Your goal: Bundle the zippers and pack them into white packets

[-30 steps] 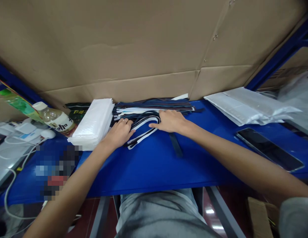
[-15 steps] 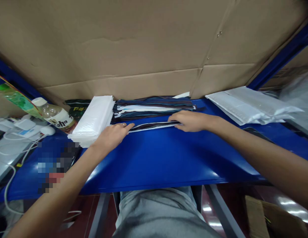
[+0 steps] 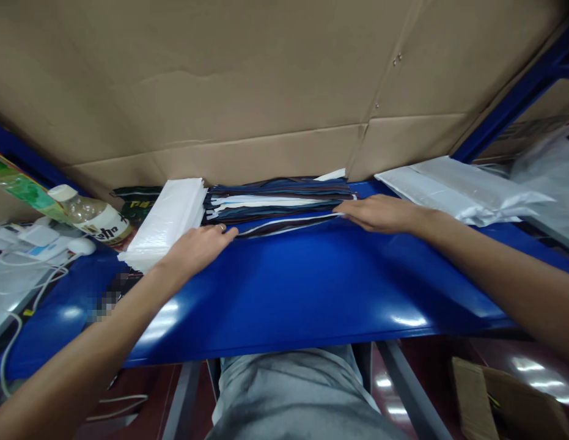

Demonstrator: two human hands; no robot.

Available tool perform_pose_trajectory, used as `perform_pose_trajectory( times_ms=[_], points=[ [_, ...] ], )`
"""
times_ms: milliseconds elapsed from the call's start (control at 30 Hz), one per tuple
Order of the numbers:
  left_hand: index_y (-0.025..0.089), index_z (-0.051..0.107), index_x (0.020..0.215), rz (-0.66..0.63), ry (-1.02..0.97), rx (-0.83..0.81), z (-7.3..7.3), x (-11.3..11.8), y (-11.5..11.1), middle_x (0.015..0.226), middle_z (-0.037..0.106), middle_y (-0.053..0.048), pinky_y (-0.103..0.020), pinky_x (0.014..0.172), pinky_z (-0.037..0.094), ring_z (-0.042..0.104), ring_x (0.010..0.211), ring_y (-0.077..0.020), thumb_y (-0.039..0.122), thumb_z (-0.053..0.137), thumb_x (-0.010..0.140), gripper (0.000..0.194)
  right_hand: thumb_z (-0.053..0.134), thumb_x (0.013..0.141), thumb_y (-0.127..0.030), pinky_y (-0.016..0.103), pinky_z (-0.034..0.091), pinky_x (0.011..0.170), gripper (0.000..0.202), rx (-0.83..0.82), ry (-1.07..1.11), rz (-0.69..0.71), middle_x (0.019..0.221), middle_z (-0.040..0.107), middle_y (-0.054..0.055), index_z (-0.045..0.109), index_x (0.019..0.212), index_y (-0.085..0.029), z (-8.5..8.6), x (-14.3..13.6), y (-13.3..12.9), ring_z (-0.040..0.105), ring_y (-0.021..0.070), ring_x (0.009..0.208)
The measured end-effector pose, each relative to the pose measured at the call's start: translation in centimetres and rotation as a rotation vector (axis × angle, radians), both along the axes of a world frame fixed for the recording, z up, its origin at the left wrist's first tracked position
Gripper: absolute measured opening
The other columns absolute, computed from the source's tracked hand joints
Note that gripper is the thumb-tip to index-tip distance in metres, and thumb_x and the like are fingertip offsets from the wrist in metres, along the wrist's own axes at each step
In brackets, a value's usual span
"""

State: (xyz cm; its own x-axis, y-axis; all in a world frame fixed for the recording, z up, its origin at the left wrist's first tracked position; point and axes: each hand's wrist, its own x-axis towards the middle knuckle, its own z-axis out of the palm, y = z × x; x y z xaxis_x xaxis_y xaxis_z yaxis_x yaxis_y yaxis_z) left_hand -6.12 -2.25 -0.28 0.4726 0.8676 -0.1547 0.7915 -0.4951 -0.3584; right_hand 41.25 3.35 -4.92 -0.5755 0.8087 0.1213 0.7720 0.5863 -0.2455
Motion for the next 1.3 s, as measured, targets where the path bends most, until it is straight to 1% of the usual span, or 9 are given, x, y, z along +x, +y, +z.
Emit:
perform_pose_trajectory(
  times_ms=[100,233,400,567,667,833,900,1100,1300],
  points=[
    [0.024,0.066,0.144,0.058,-0.051,0.148,3.6,0.0,2.3,0.126,0.074,-0.014,-0.044,0.094,0.055,0.072,0.108,-0.0309,0.020,0.044,0.112,0.040,0.048,0.109,-0.029,0.049,0.052,0.109,0.055,0.087,-0.085,0.050,0.156,0.066,0.011,0.060,0.162,-0.026,2.1,0.5,2.2,0.068,0.0353,0.130],
    [0.017,0.066,0.149,0.144,-0.112,0.306,6.4,1.1,6.3,0.129,0.072,-0.015,-0.047,0.098,0.051,0.067,0.112,-0.0270,0.023,0.031,0.117,0.047,0.046,0.110,-0.030,0.054,0.048,0.115,0.064,0.266,-0.059,-0.080,0.162,0.059,0.014,0.043,0.174,-0.028,3.4,-0.6,6.1,0.062,0.0384,0.137],
    [0.019,0.059,0.159,0.133,-0.114,0.336,3.6,3.4,8.4,0.153,0.059,-0.019,-0.048,0.102,0.049,0.053,0.139,-0.0312,0.007,0.033,0.112,0.055,0.047,0.112,-0.045,0.064,0.039,0.122,0.064,0.348,-0.114,-0.017,0.171,0.047,0.023,0.052,0.168,-0.014,0.7,-3.9,8.3,0.047,0.0442,0.151],
    [0.015,0.072,0.141,0.075,-0.125,0.299,1.7,3.5,7.7,0.143,0.065,-0.018,-0.042,0.100,0.050,0.059,0.128,-0.0276,0.003,0.035,0.108,0.051,0.036,0.115,-0.042,0.057,0.036,0.128,0.059,0.288,-0.075,0.033,0.167,0.055,0.020,0.059,0.161,-0.012,-0.1,-4.5,6.8,0.049,0.0378,0.153],
    [0.015,0.070,0.143,0.082,-0.158,0.340,1.8,3.3,6.3,0.140,0.066,-0.021,-0.049,0.099,0.053,0.061,0.128,-0.0345,0.007,0.039,0.106,0.048,0.040,0.113,-0.042,0.057,0.041,0.123,0.055,0.326,-0.059,-0.135,0.157,0.064,0.020,0.065,0.154,-0.014,1.0,-2.1,5.1,0.056,0.0383,0.145],
    [0.022,0.069,0.142,0.103,-0.363,0.285,0.3,5.2,1.9,0.133,0.073,-0.016,-0.051,0.090,0.059,0.072,0.115,-0.0379,0.031,0.039,0.114,0.042,0.064,0.103,-0.045,0.061,0.049,0.101,0.053,0.278,-0.225,-0.804,0.135,0.069,0.038,0.076,0.133,-0.002,1.0,4.4,1.6,0.063,0.0513,0.128],
    [0.025,0.065,0.148,0.120,-0.415,0.223,-0.9,6.1,0.4,0.133,0.075,-0.014,-0.049,0.083,0.060,0.077,0.102,-0.0359,0.037,0.041,0.114,0.043,0.074,0.096,-0.040,0.060,0.048,0.095,0.053,0.207,-0.274,-0.935,0.129,0.069,0.044,0.077,0.128,0.002,0.3,6.2,0.6,0.064,0.0543,0.124],
    [0.032,0.067,0.147,0.150,-0.534,0.145,-2.8,6.4,-0.5,0.124,0.082,-0.006,-0.042,0.072,0.059,0.079,0.087,-0.0298,0.043,0.049,0.112,0.041,0.060,0.097,-0.024,0.052,0.050,0.088,0.039,0.185,-0.293,-1.032,0.122,0.073,0.039,0.079,0.124,-0.002,0.6,7.2,-0.3,0.071,0.0467,0.113],
    [0.030,0.079,0.122,0.173,-0.691,0.116,-3.4,6.1,-0.4,0.098,0.084,-0.003,-0.045,0.078,0.060,0.080,0.087,-0.0302,0.048,0.058,0.108,0.031,0.068,0.093,-0.047,0.049,0.052,0.086,0.046,0.252,-0.279,-0.969,0.115,0.079,0.025,0.082,0.127,-0.020,5.2,8.4,-2.9,0.074,0.0431,0.105]
  ],
)
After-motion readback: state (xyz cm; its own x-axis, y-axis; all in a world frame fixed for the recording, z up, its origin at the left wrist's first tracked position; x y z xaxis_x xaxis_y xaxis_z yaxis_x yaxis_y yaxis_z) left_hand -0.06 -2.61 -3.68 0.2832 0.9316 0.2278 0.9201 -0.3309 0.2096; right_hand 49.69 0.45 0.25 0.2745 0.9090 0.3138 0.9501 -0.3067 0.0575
